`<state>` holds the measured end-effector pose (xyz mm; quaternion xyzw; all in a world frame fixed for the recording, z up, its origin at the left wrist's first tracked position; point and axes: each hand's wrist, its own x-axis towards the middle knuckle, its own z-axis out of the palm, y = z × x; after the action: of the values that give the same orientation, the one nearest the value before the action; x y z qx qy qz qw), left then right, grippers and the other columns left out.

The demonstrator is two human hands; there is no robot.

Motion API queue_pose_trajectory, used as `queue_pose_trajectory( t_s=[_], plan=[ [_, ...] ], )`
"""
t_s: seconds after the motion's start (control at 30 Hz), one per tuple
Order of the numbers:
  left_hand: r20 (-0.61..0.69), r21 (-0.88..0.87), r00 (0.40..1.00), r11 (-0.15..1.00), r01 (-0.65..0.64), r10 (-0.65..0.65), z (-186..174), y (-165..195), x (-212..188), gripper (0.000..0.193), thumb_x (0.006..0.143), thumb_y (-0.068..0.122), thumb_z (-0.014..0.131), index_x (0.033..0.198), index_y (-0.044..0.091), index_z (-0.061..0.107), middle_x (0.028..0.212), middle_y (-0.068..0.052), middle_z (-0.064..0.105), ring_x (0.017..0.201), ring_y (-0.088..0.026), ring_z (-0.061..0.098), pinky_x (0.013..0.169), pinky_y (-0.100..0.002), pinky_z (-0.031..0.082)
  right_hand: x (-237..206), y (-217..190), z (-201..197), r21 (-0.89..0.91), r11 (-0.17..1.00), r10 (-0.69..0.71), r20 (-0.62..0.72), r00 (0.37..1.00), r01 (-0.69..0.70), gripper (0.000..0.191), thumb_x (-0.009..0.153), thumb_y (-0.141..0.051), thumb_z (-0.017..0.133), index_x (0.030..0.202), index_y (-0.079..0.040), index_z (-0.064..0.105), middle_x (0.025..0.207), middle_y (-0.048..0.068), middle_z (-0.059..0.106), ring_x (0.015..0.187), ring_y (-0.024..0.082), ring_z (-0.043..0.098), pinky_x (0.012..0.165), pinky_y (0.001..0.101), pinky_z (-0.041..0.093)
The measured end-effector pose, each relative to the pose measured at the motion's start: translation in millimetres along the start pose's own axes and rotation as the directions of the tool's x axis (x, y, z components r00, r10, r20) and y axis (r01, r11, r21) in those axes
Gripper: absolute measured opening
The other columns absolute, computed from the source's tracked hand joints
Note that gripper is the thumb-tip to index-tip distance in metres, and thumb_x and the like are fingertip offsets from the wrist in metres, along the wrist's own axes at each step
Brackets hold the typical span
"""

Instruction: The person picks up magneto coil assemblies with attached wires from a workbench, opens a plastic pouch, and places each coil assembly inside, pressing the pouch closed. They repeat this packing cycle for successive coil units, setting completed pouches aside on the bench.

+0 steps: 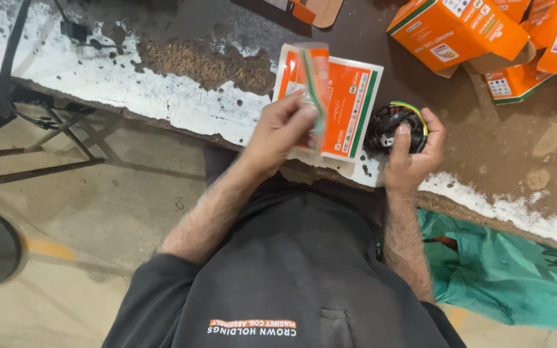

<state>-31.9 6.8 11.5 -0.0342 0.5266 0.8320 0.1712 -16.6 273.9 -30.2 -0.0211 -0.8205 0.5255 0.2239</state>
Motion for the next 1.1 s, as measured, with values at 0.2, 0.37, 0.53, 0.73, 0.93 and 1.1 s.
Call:
queue_pose_trajectory(
  t_s=[0.2,0.37,0.53,0.73,0.93,1.1],
  plan=[
    [0.294,0.82,0.835,0.327,-0.47,0.465,34,-8,21,0.013,0.1,0.024,0.061,0.098,0.013,0.067,0.085,-0.008,0.069,0.077,-0.032,0.069,0.066,-0.046,0.054,10,-25,-7,0.37,0.929,0.041,-0.065,0.997,-0.014,0.042,0.101,-0.015,0.07,0.136,0.003,0.056,0.124,0.011,0.062,0.108,0.018,0.062,0.101,0.0337,0.054],
    [0.281,0.918,0.884,0.164,-0.361,0.373,48,-9,25,0.017,0.095,0.023,0.061,0.088,0.008,0.06,0.078,-0.012,0.066,0.07,-0.036,0.067,0.059,-0.05,0.05,26,-62,-12,0.149,0.972,-0.211,0.219,0.953,0.181,0.047,0.107,-0.012,0.068,0.146,0.002,0.046,0.133,0.015,0.064,0.123,0.02,0.064,0.112,0.0331,0.052],
    [0.264,0.88,0.855,0.252,-0.403,0.447,41,-3,21,0.02,0.1,0.022,0.06,0.087,0.008,0.058,0.078,-0.012,0.065,0.074,-0.035,0.067,0.062,-0.051,0.05,50,-82,-11,-0.093,0.974,-0.148,0.425,0.893,0.206,0.061,0.102,-0.008,0.072,0.156,-0.001,0.044,0.137,0.018,0.069,0.121,0.02,0.07,0.108,0.0338,0.056],
    [0.308,0.862,0.834,0.237,-0.448,0.458,48,3,9,0.02,0.102,0.023,0.061,0.092,0.006,0.055,0.082,-0.012,0.062,0.075,-0.035,0.065,0.063,-0.05,0.05,69,-76,-2,-0.062,0.995,-0.024,0.622,0.783,0.079,0.082,0.096,-0.005,0.072,0.166,-0.002,0.03,0.133,0.018,0.067,0.121,0.022,0.066,0.109,0.036,0.053],
    [0.339,0.878,0.794,0.133,-0.46,0.505,44,20,9,0.02,0.099,0.025,0.065,0.098,0.007,0.056,0.09,-0.012,0.062,0.083,-0.036,0.064,0.07,-0.049,0.048,79,-71,13,-0.052,0.997,0.08,0.69,0.719,-0.061,0.095,0.09,-0.006,0.073,0.169,-0.003,0.02,0.126,0.014,0.063,0.115,0.02,0.064,0.104,0.0331,0.051],
    [0.482,0.809,0.494,-0.15,-0.568,0.724,19,46,62,0.029,0.082,0.024,0.069,0.106,0.01,0.064,0.095,-0.01,0.066,0.092,-0.035,0.063,0.078,-0.045,0.04,78,-80,18,-0.054,0.994,-0.035,0.662,0.749,0.095,0.103,0.083,-0.006,0.074,0.167,-0.003,0.016,0.134,0.018,0.062,0.119,0.024,0.065,0.109,0.0339,0.05]
  ],
)
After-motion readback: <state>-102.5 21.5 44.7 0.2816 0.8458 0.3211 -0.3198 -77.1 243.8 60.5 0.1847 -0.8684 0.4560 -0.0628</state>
